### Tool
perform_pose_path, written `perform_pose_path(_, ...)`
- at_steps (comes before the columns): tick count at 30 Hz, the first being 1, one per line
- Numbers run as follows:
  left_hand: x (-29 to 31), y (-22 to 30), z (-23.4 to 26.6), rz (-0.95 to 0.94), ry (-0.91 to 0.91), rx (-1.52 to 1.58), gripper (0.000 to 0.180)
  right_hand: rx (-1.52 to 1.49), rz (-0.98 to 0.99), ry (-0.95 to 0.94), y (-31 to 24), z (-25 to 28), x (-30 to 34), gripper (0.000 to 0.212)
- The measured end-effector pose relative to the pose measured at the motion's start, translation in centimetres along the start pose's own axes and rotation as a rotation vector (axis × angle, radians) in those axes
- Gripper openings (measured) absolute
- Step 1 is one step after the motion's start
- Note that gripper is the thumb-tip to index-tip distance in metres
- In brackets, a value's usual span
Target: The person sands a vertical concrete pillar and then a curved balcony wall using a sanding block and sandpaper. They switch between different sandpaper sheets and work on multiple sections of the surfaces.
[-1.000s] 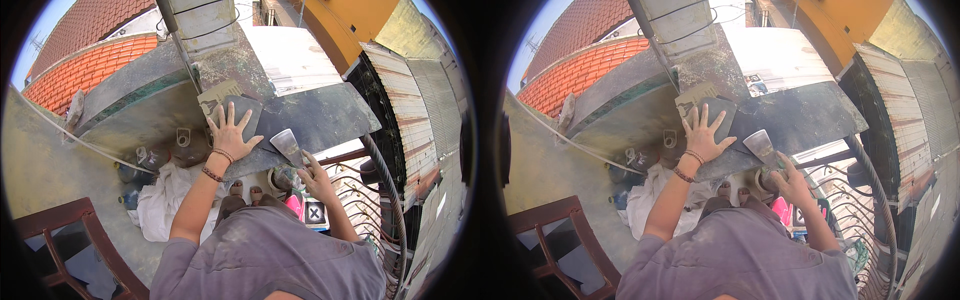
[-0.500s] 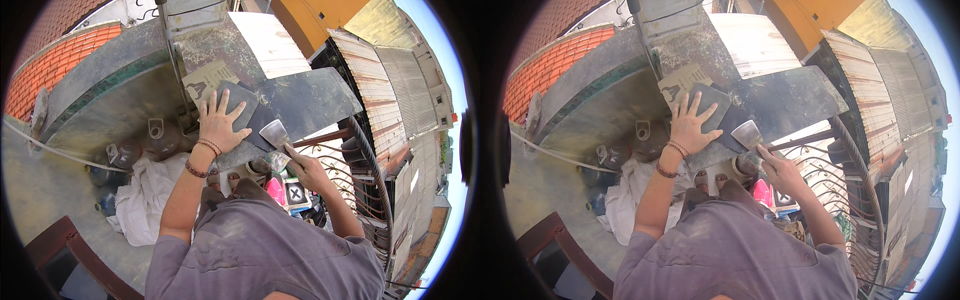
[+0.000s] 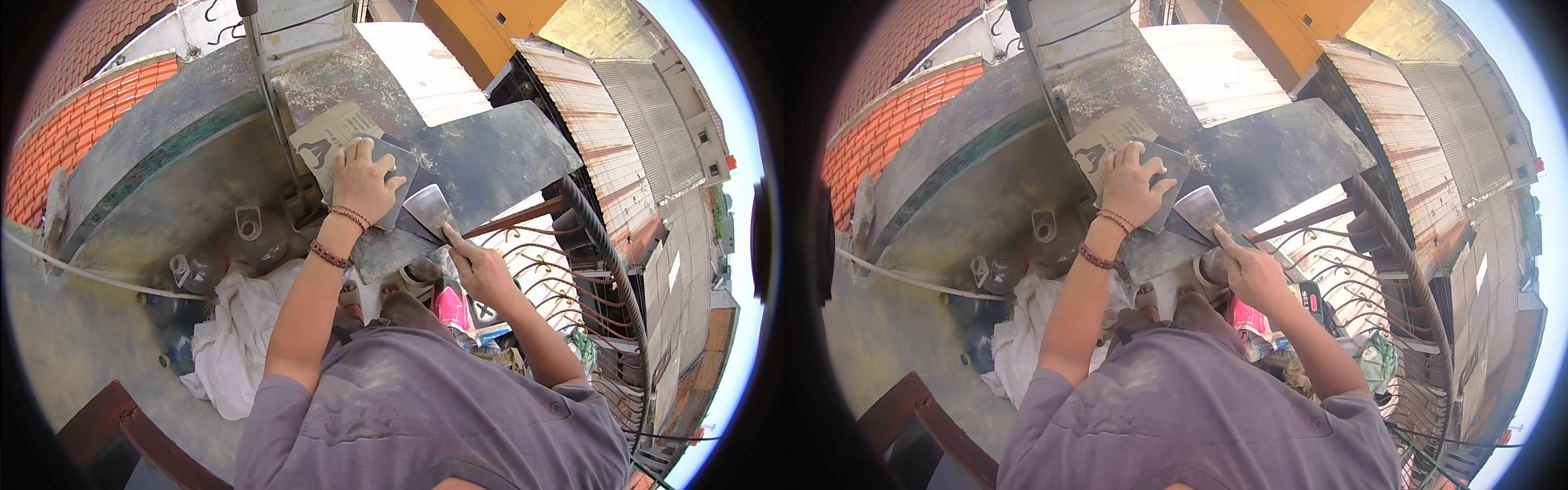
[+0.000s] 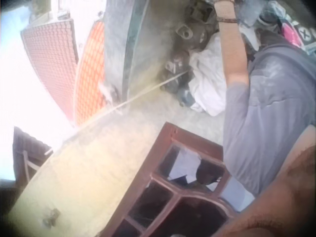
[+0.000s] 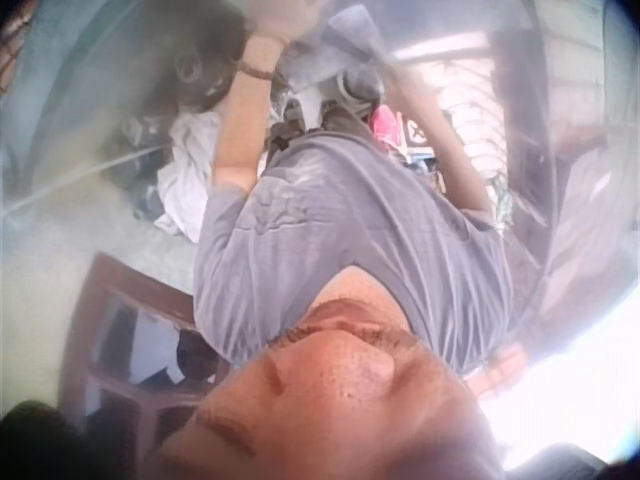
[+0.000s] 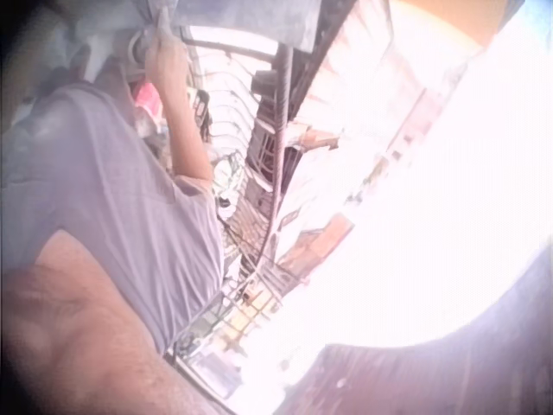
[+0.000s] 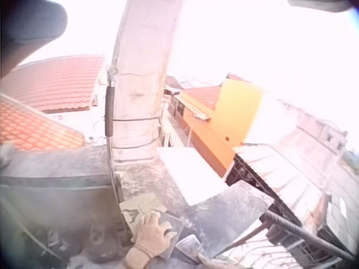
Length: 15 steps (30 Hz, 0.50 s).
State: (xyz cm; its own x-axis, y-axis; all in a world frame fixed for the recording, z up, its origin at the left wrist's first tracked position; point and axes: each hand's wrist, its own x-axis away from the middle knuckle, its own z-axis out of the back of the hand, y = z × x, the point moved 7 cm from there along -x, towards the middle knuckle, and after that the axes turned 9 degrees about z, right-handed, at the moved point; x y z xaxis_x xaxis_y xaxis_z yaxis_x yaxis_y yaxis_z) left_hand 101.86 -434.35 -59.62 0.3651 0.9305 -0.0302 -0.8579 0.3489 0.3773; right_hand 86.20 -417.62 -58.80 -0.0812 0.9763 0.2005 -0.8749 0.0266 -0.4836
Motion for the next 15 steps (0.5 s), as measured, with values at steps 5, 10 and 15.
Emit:
perform_pose_path(5,0.5,-0.8,-1.1,-0.109,0.281,0.157,0.05,0.023,0.057,0.104,0.0,-1.0,2.7,0.047)
perform_pose_path(10,-0.4,-1.2,-2.0,-0.111,0.17,0.039,0.052,0.012,0.053,0.157,0.4,0.0,-0.3,0.045)
perform_pose_path(15,-0.3,-0.9,-2.0,-0.102,0.121,0.056,0.05,0.072,0.119,0.193,-0.5,-1.1,2.4,0.047)
